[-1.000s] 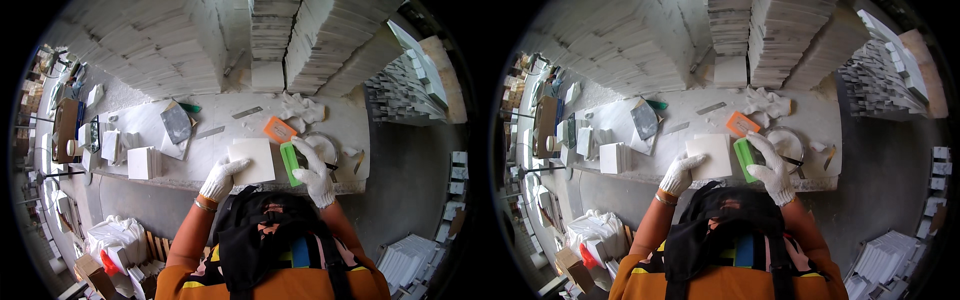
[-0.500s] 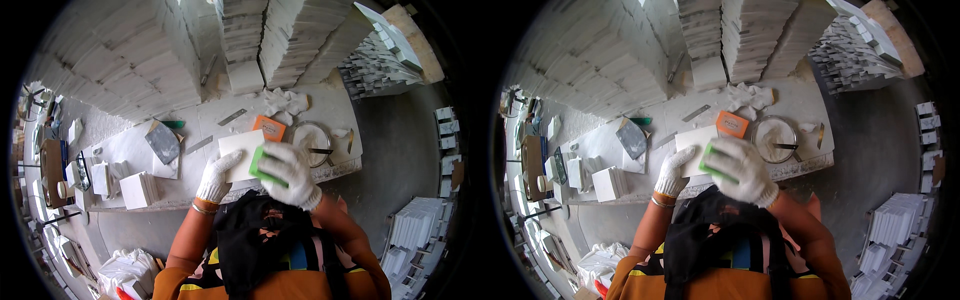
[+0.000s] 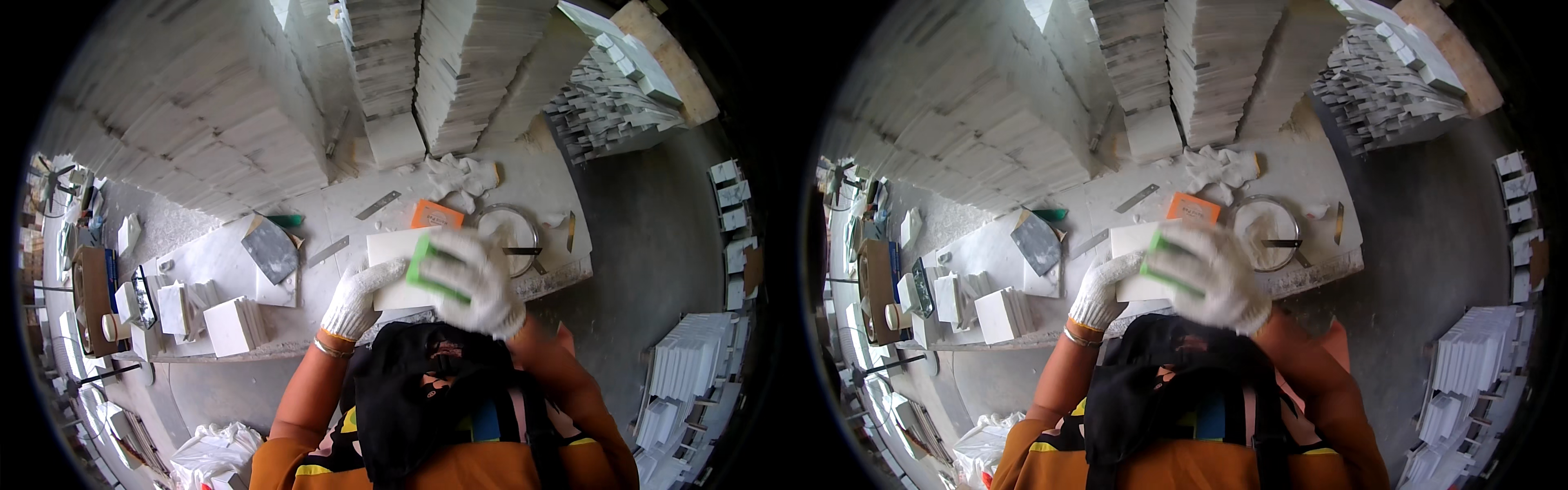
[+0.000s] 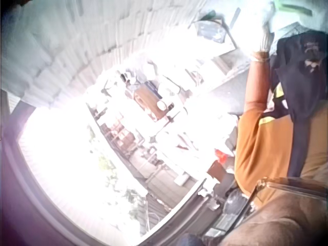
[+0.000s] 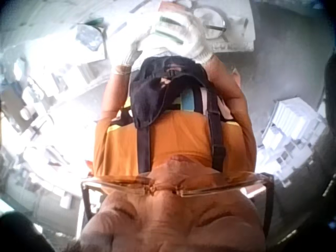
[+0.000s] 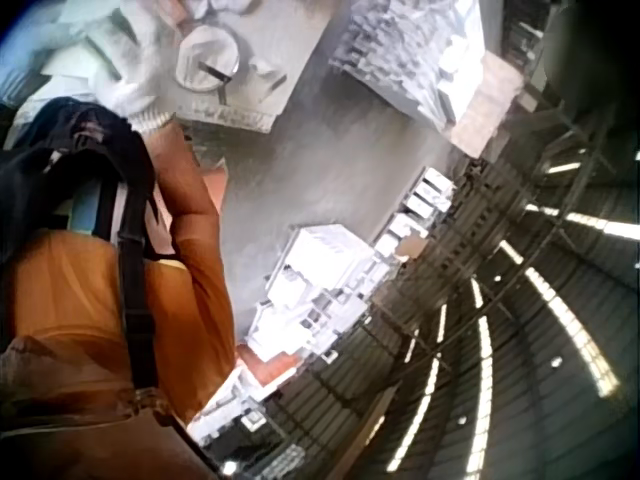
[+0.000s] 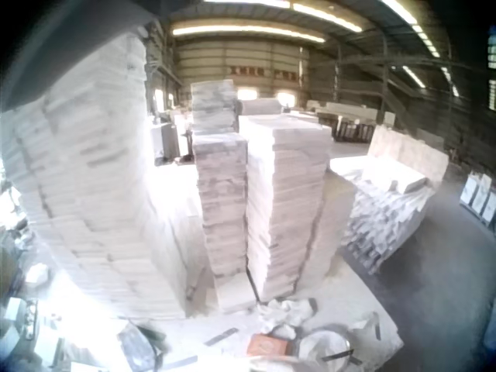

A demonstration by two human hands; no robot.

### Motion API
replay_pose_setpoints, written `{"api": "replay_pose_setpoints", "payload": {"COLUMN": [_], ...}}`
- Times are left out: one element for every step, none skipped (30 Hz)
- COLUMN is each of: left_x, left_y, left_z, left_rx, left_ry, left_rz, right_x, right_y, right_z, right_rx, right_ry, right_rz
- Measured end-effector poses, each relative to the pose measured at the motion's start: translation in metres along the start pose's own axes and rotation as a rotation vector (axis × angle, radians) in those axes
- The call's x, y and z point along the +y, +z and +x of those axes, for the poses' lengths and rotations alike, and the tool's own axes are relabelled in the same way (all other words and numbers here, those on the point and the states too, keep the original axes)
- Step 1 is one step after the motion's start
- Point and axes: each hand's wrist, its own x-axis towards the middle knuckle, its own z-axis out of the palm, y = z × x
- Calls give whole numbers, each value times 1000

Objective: The person repeatedly scoops a white paste from a metal bowl using a small metal spatula and spreads it onto the edges of small white square tiles. They handle each tile individually, applying the paste to multiple sides before placing the tile down.

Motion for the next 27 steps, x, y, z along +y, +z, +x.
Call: {"api": "replay_pose_setpoints", "payload": {"left_x": [-2, -2, -3, -5, -3, 0, 4, 5, 5, 4, 3, -4, -7, -7, -6, -3, 1, 5, 8, 7, 6, 3, 0, -1, -2, -2, -1], "left_y": [4, 9, 11, 13, 13, 8, 0, -5, -6, -6, -3, 0, 4, 7, 9, 4, -1, -4, -7, -9, -10, -7, -2, 8, 10, 10, 10], "left_z": [-2, -1, -1, -1, 0, 0, 1, 0, -1, -2, -4, -1, -1, -2, -2, -2, -2, 0, 0, 2, 2, 3, 1, 2, 2, 1, 1], "left_rx": [-9, -3, 9, 21, 42, 53, 65, 78, 75, 73, 64, 68, 80, 96, 112, 77, 88, 89, 98, 100, 84, 67, 51, 74, 76, 86, 96], "left_ry": [-17, -13, -1, 11, 34, 54, 73, 84, 59, 35, 10, 21, 17, 12, 7, 35, 59, 74, 90, 80, 68, 56, 38, 9, 2, -3, -9], "left_rz": [0, -4, -21, -38, -51, -47, -42, -37, -32, -27, -25, -27, -24, -23, -22, 22, 5, -16, -33, 6, -21, -48, -73, -6, 1, 6, 11], "right_x": [19, 33, 33, 30, 28, 11, -4, -15, -20, -7, 4, 25, 39, 40, 41, 41, 32, 10, -8, -16, -9, 7, 24, 43, 57, 56, 53], "right_y": [0, -4, -4, -4, 0, 3, 6, 4, 2, 11, 6, 5, 6, 6, 6, 5, 7, 4, 4, 6, 7, 8, 10, 10, 8, 9, 9], "right_z": [7, 9, 7, 4, 4, -2, -6, -12, -15, -12, -2, 4, 7, 9, 11, 14, 13, 9, 1, -5, -3, 2, 6, 10, 14, 15, 17], "right_rx": [52, 46, 64, 82, 102, 48, 22, -44, -110, 5, 3, 48, 95, 87, 80, 73, 9, -60, -124, -154, -106, -58, -7, 68, 98, 105, 112], "right_ry": [-24, 177, 175, 174, 163, 115, 49, 42, 35, -18, -5, 39, 82, 91, 99, 108, 65, 27, -9, -19, -11, -4, 9, 32, 110, 121, 132], "right_rz": [-72, -26, -1, 24, 61, 70, 119, 98, 78, 145, 80, 63, 46, 42, 38, 34, 82, 118, 162, 103, 92, 81, 69, 58, 51, 47, 42]}}
